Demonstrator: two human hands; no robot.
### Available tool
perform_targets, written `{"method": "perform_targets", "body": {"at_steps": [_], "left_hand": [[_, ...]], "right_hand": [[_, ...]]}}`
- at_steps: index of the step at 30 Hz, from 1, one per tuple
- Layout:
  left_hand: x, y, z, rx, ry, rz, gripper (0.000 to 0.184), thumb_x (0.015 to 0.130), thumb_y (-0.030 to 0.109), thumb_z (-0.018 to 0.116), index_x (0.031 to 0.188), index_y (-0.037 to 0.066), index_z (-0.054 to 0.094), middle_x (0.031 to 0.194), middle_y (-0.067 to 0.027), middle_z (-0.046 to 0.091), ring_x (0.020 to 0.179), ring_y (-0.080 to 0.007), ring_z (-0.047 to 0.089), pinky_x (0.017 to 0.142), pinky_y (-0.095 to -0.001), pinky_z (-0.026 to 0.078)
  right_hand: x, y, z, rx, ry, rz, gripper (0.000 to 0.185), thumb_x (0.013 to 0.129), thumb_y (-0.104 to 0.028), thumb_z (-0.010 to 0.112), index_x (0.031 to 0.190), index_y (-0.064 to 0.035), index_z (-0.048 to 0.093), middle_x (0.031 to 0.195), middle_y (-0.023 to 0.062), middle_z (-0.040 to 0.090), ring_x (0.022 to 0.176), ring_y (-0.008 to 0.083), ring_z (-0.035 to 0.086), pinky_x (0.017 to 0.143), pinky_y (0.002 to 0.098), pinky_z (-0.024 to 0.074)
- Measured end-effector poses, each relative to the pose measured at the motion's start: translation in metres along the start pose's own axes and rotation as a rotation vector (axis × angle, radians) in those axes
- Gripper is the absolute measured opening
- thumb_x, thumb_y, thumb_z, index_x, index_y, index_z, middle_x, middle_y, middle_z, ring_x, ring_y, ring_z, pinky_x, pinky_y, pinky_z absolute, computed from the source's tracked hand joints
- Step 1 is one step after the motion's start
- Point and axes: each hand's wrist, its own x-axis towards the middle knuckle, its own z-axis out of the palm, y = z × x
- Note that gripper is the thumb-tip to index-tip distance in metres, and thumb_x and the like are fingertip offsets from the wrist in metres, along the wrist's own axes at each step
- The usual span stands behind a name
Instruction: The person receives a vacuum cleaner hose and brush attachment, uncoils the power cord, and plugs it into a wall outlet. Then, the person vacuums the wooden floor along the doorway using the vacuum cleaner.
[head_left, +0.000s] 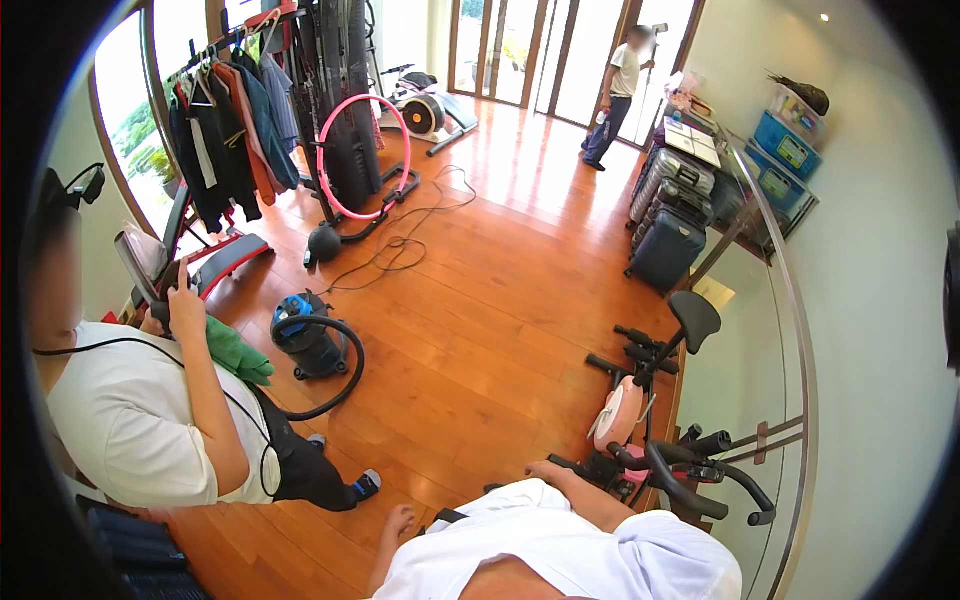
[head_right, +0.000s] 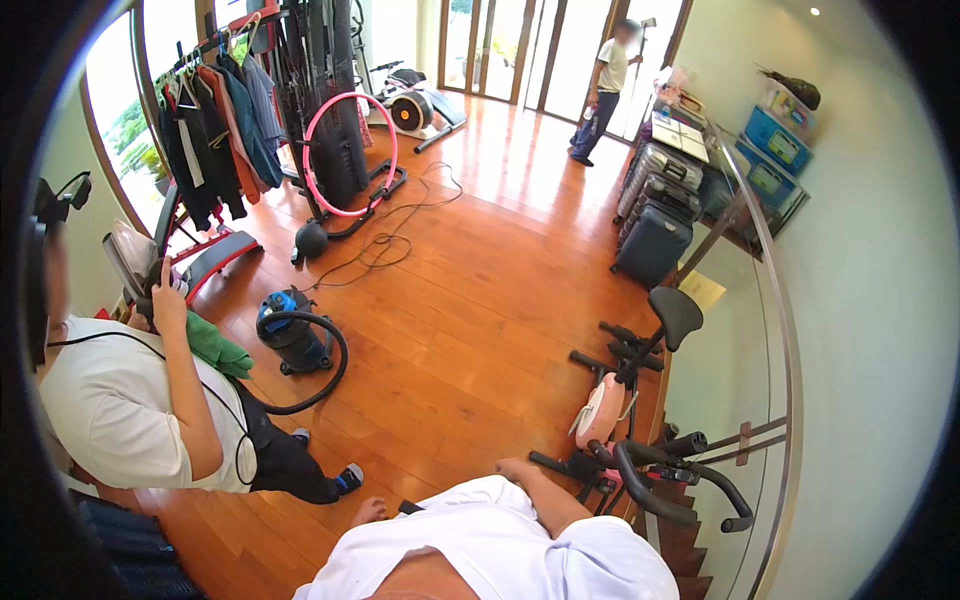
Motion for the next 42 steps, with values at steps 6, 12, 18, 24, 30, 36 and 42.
{"method": "perform_targets", "body": {"at_steps": [6,12,18,24,30,36,42], "left_hand": [[-0.019,0.005,-0.004,0.182,0.048,0.009,0.039,0.078,0.006,0.062,0.116,0.0,0.055,0.081,-0.0102,0.062,0.059,-0.0146,0.056,0.048,-0.0273,0.045],[-0.01,-0.008,-0.006,0.295,0.095,0.086,0.04,0.072,0.005,0.067,0.111,0.001,0.059,0.087,-0.0127,0.065,0.065,-0.0189,0.06,0.058,-0.0299,0.05],[-0.024,0.014,-0.007,0.222,0.103,0.049,0.046,0.064,-0.004,0.07,0.109,0.002,0.06,0.079,-0.0127,0.064,0.066,-0.0185,0.061,0.057,-0.0293,0.051],[-0.033,0.027,-0.006,0.195,0.004,0.018,0.049,0.063,-0.007,0.068,0.11,0.003,0.058,0.075,-0.0129,0.063,0.062,-0.0182,0.061,0.051,-0.0284,0.05],[-0.038,0.033,-0.003,0.018,-0.087,-0.033,0.05,0.067,-0.008,0.067,0.114,-0.002,0.05,0.074,-0.0151,0.063,0.06,-0.0218,0.062,0.051,-0.0298,0.051],[-0.036,0.028,0.0,0.013,-0.045,-0.024,0.042,0.073,0.006,0.071,0.11,-0.004,0.056,0.086,-0.0143,0.066,0.073,-0.0191,0.064,0.063,-0.0302,0.052],[-0.025,0.015,0.005,-0.126,-0.029,-0.029,0.038,0.078,0.01,0.069,0.11,-0.005,0.057,0.09,-0.0137,0.066,0.077,-0.0182,0.064,0.067,-0.0308,0.052]], "right_hand": [[-0.011,0.005,0.007,0.087,0.032,0.055,0.041,0.079,-0.036,0.061,0.109,-0.0087,0.062,0.11,0.0151,0.063,0.102,0.0313,0.059,0.083,0.0379,0.0471],[0.009,0.015,0.013,0.022,0.073,-0.021,0.038,0.078,-0.036,0.06,0.104,-0.0094,0.065,0.108,0.0147,0.064,0.1,0.0322,0.06,0.082,0.0392,0.048],[-0.007,-0.004,-0.004,0.004,0.079,-0.016,0.043,0.077,-0.041,0.061,0.107,-0.0098,0.064,0.111,0.0155,0.062,0.104,0.0319,0.058,0.085,0.0398,0.047],[-0.008,-0.003,0.0,0.087,0.071,0.019,0.044,0.077,-0.041,0.061,0.108,-0.0102,0.063,0.111,0.0163,0.062,0.103,0.0325,0.058,0.085,0.0403,0.047],[0.003,0.004,0.003,0.036,0.062,0.002,0.04,0.079,-0.037,0.06,0.108,-0.0099,0.064,0.11,0.016,0.062,0.102,0.0319,0.059,0.084,0.04,0.0477],[0.002,0.003,0.007,0.074,0.093,0.007,0.037,0.079,-0.036,0.059,0.106,-0.0097,0.065,0.108,0.0151,0.063,0.101,0.0311,0.06,0.083,0.0397,0.048],[-0.009,-0.009,-0.002,0.064,0.082,0.035,0.037,0.079,-0.036,0.06,0.106,-0.0103,0.065,0.108,0.0137,0.064,0.101,0.031,0.059,0.083,0.0396,0.0478]]}}
